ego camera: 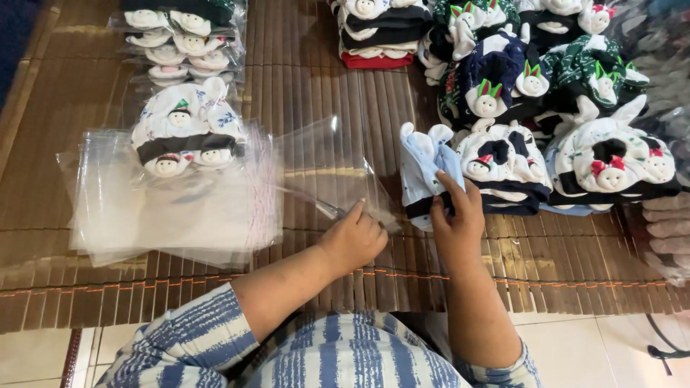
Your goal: Packaging baby hats into plastic bags.
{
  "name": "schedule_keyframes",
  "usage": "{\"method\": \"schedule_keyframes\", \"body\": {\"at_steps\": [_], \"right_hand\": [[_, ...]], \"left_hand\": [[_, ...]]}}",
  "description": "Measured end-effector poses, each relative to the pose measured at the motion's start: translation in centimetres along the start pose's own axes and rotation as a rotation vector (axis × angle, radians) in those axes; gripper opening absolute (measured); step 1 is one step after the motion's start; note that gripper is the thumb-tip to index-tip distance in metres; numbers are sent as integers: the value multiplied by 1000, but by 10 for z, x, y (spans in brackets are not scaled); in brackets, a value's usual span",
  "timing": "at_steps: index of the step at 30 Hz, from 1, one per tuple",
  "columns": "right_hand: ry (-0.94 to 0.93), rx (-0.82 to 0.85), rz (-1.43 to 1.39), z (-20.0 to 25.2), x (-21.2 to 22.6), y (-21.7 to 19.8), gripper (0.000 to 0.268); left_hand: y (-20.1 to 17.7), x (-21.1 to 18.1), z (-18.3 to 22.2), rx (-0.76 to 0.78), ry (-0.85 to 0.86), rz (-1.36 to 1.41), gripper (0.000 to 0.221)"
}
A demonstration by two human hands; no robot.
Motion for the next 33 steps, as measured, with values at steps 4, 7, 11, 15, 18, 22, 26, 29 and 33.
{"method": "schedule_keyframes", "body": {"at_steps": [4, 7, 11, 15, 18, 22, 26, 29, 33], "right_hand": [[-105, -95, 32, -1, 15, -12, 50], [-211, -190, 62, 1, 24, -21, 49], [-238, -214, 41, 7, 36, -28, 48], [-252, -175, 24, 12, 31, -28, 48], [-242, -127, -16, 16, 29, -29, 48], [-218, -76, -17, 20, 24, -29, 49], [-183, -30, 4, 21, 26, -31, 50], [-176, 38, -24, 22, 27, -33, 48], [-165, 64, -27, 24, 33, -36, 48]], "left_hand": [[-33, 13, -25, -128, 55, -54, 9], [-57, 32, -37, -211, 67, -153, 10], [-64, 58, -30, -271, 65, -160, 15], [-27, 79, 1, -210, -26, -107, 11], [8, 96, 28, -49, -215, 5, 6], [8, 114, 35, 99, -435, 362, 9], [-31, 119, 23, 402, -645, 340, 12], [-25, 125, 24, 543, -655, 399, 35], [-12, 130, 33, 695, -688, 631, 50]]}}
Point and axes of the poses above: each hand's wrist, its own z-axis away from the middle knuckle, its own y-axis out of the palm, x = y × z, the point moved 6 cm from there along -z, towards the middle knuckle, and after that the axes turned 14 degrees about x, right-handed, at the moved point
